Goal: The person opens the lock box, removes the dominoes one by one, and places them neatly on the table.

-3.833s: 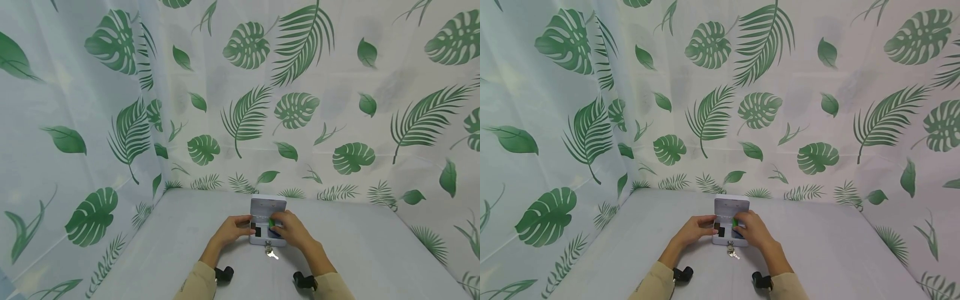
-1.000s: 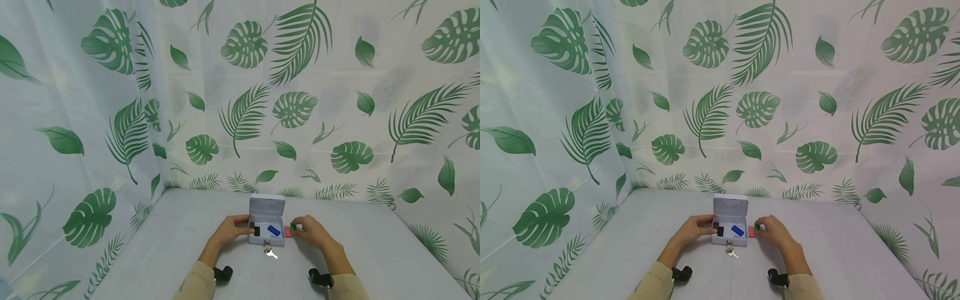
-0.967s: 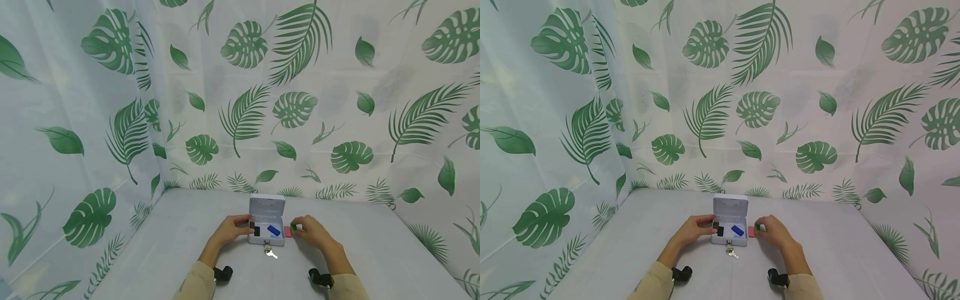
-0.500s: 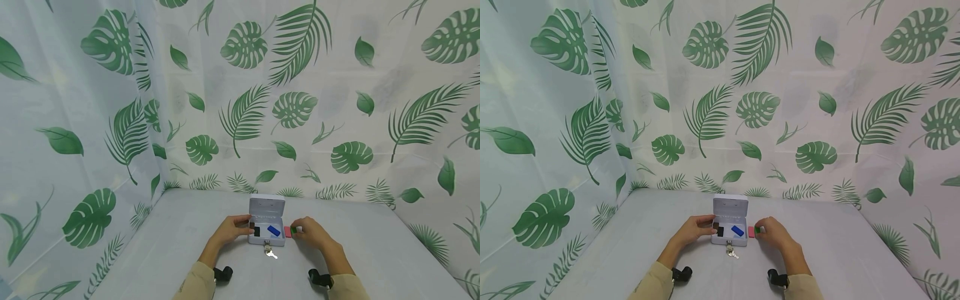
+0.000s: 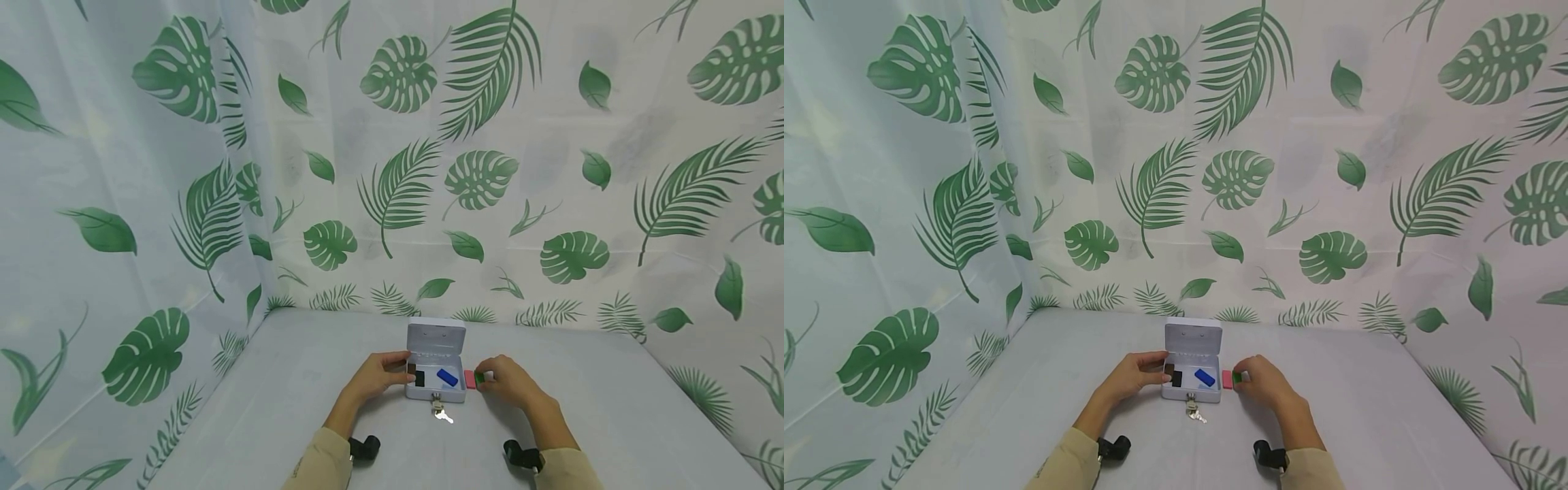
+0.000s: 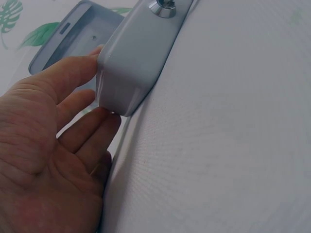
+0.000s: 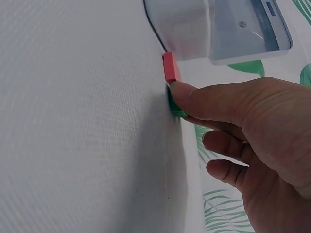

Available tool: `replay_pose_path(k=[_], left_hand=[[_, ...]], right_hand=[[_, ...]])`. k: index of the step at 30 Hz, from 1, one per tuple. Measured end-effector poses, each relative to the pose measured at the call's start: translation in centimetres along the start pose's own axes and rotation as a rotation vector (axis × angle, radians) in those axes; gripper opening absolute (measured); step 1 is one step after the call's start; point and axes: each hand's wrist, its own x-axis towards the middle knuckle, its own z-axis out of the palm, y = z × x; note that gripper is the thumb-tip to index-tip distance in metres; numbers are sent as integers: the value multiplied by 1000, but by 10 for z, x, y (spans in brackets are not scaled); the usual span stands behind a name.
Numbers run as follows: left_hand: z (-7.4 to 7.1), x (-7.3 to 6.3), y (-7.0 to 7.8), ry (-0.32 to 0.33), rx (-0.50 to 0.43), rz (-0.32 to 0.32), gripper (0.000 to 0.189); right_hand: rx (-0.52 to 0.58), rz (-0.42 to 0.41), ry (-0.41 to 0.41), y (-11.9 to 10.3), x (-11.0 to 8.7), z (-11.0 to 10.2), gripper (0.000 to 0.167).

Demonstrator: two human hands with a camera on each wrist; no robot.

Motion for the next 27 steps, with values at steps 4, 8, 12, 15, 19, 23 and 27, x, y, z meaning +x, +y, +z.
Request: replay_pose_path(k=[4, 8, 12, 15, 19, 23, 27], left_hand=[[0, 0, 0, -1, -7, 4, 60], [0, 0, 0, 0, -2, 6, 60], [0, 0, 1, 2, 5, 12, 60], [0, 1, 0, 1, 5, 18, 60], [-1, 2, -1, -2, 3, 19, 60], [-1, 2, 0, -1, 4, 14, 60], [0, 1, 0, 0, 8, 13, 60]], right_hand=[[6, -3, 1, 0, 0, 1, 20], [10, -8, 4, 0, 0, 0, 20], [11, -6, 11, -1, 0, 0, 20], [5, -8, 17, -1, 0, 1, 20], [4, -13, 26, -2, 0, 2, 20], [10, -8, 27, -2, -1, 2, 21], [14, 2, 22, -4, -1, 1, 22]])
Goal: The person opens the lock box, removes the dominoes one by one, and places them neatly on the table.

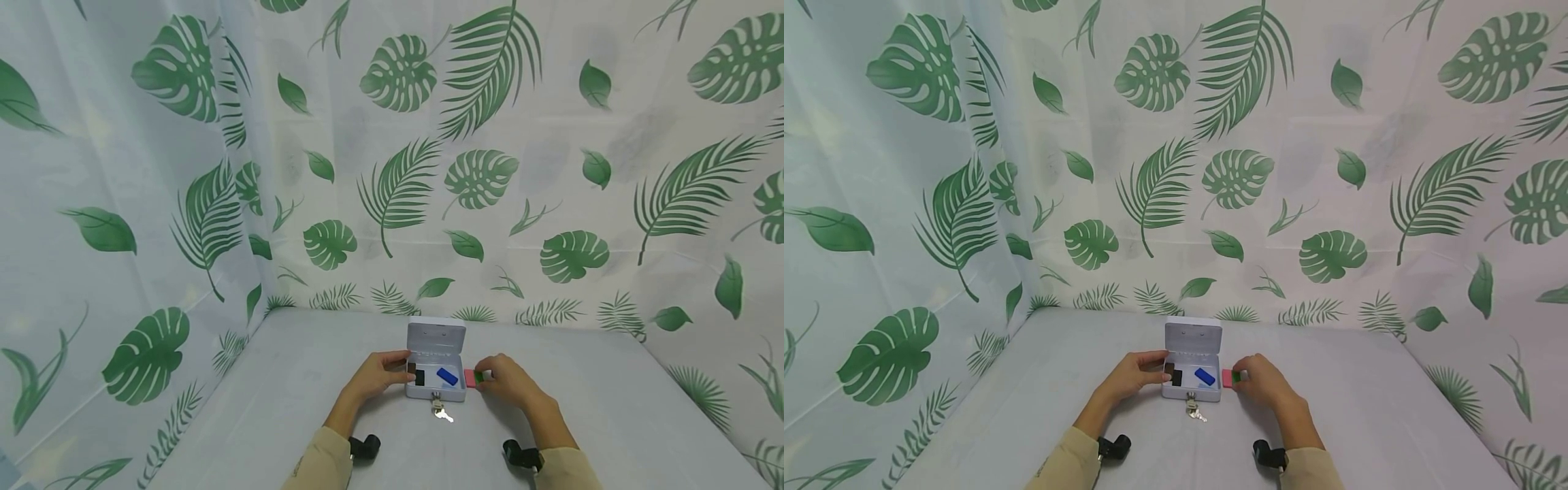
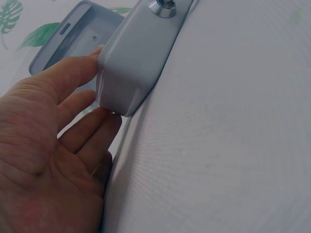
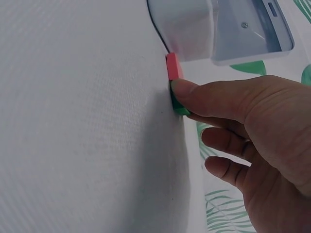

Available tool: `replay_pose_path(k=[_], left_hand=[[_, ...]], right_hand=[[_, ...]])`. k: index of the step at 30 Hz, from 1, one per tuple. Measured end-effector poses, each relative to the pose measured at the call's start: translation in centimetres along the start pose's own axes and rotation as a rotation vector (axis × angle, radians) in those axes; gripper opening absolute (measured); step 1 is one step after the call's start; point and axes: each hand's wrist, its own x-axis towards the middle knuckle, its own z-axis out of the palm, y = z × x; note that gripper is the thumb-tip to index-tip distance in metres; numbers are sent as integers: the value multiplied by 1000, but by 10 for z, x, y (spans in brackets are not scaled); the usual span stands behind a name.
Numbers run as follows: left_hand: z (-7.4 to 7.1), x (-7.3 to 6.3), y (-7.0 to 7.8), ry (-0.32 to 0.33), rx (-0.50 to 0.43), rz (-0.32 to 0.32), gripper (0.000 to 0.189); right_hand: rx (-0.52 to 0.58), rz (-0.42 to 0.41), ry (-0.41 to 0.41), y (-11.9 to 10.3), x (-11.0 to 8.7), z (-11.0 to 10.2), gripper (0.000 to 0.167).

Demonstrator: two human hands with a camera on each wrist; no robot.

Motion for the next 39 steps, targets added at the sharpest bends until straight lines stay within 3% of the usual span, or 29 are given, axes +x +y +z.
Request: replay_pose_path(k=[9, 18, 39], left_hand=[[0, -1, 3, 12, 15, -11, 60], [0, 0, 0, 1, 9, -13, 60], [0, -1, 1, 4, 11, -29, 59]], right_hand=[[11, 2, -8, 0, 0, -6, 25], [-4, -68, 83, -8, -2, -11, 31], [-17, -166, 167, -41, -5, -21, 34]])
